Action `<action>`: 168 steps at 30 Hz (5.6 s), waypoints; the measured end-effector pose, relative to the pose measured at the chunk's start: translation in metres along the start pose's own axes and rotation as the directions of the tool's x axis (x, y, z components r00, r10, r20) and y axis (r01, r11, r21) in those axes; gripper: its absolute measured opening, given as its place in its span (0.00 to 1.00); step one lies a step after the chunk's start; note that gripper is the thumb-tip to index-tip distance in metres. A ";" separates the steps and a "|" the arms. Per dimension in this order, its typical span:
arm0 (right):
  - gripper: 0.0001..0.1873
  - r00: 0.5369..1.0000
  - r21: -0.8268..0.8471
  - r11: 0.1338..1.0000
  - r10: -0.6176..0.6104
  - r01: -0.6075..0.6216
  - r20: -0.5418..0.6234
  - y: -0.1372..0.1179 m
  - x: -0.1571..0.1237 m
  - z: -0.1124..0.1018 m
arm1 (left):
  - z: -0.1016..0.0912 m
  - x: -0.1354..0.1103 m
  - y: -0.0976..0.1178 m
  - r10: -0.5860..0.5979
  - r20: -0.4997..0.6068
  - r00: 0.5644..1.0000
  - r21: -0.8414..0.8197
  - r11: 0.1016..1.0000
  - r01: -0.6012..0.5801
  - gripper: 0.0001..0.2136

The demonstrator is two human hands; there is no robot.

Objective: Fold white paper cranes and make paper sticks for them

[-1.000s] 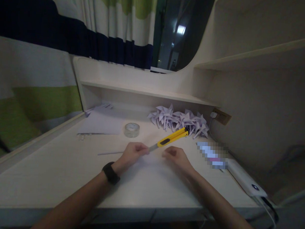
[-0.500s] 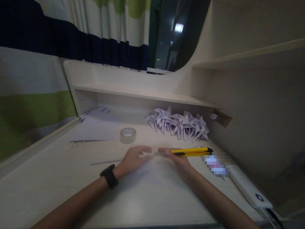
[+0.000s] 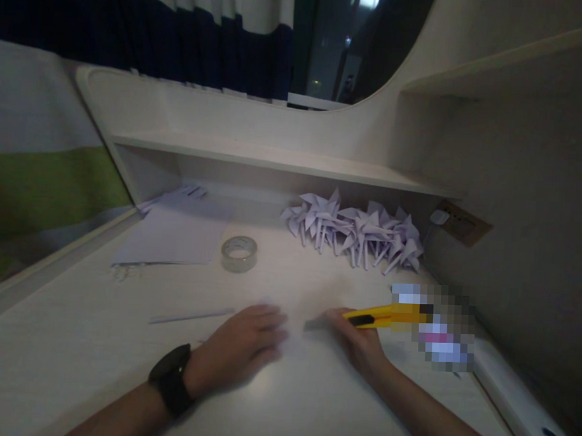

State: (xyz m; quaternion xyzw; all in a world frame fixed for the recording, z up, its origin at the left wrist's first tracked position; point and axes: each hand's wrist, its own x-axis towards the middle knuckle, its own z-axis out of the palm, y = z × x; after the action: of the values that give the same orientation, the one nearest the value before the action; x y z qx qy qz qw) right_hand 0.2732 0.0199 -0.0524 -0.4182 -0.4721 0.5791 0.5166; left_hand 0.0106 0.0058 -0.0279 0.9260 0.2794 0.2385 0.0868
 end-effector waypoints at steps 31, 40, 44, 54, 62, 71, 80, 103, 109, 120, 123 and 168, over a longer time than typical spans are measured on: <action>0.14 0.993 -0.082 0.996 -0.032 0.023 -0.111 -0.004 0.024 0.040 | -0.002 -0.009 -0.023 -0.095 0.013 0.995 0.087 0.992 0.094 0.14; 0.12 0.993 -0.077 0.996 -0.060 0.053 -0.100 -0.004 0.021 0.033 | -0.006 -0.006 -0.017 -0.041 0.036 0.999 0.066 0.997 0.038 0.14; 0.12 0.987 -0.265 0.958 -0.136 0.111 -0.080 -0.002 0.007 0.027 | -0.006 -0.006 -0.017 0.004 0.056 0.998 0.038 0.999 -0.006 0.16; 0.10 0.980 -0.417 0.890 -0.199 0.186 0.012 -0.006 -0.005 0.032 | -0.003 -0.003 -0.023 -0.031 0.050 0.998 -0.041 0.999 0.033 0.13; 0.09 0.971 -0.450 0.868 -0.240 0.212 -0.006 -0.004 -0.004 0.029 | -0.006 0.023 -0.036 -0.047 0.149 0.988 -0.118 0.991 0.065 0.12; 0.08 0.956 -0.500 0.819 -0.281 0.282 0.080 -0.010 -0.006 0.030 | -0.005 0.039 -0.038 -0.109 0.251 0.962 -0.110 0.984 0.141 0.09; 0.09 0.950 -0.421 0.854 -0.246 0.306 0.190 -0.025 -0.018 0.037 | -0.010 0.034 -0.024 -0.146 0.241 0.959 -0.039 0.986 0.160 0.08; 0.15 0.945 -0.485 0.819 -0.205 0.308 0.255 -0.011 -0.010 0.035 | 0.002 0.032 -0.035 -0.230 0.237 0.944 -0.204 0.938 0.279 0.10; 0.13 0.962 -0.402 0.881 -0.178 0.250 0.207 -0.007 -0.005 0.030 | 0.005 0.032 -0.036 -0.194 0.210 0.958 -0.196 0.952 0.236 0.10; 0.14 0.981 -0.252 0.961 -0.063 0.109 0.186 -0.015 -0.006 0.036 | 0.004 0.033 -0.034 -0.197 0.200 0.960 -0.213 0.948 0.239 0.09; 0.14 0.982 -0.250 0.965 -0.031 0.078 0.184 -0.016 -0.006 0.037 | 0.001 0.033 -0.034 -0.154 0.221 0.963 -0.277 0.937 0.214 0.05; 0.12 0.903 -0.574 0.699 -0.292 0.426 0.314 -0.023 -0.019 0.035 | -0.002 0.048 -0.041 0.023 0.261 0.965 -0.313 0.948 0.062 0.08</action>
State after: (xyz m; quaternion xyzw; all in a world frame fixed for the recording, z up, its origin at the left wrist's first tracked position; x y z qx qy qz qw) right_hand 0.2461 -0.0021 -0.0225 -0.4059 -0.7598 0.3133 0.3997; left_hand 0.0251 0.0663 -0.0190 0.9204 0.2325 0.1551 0.2735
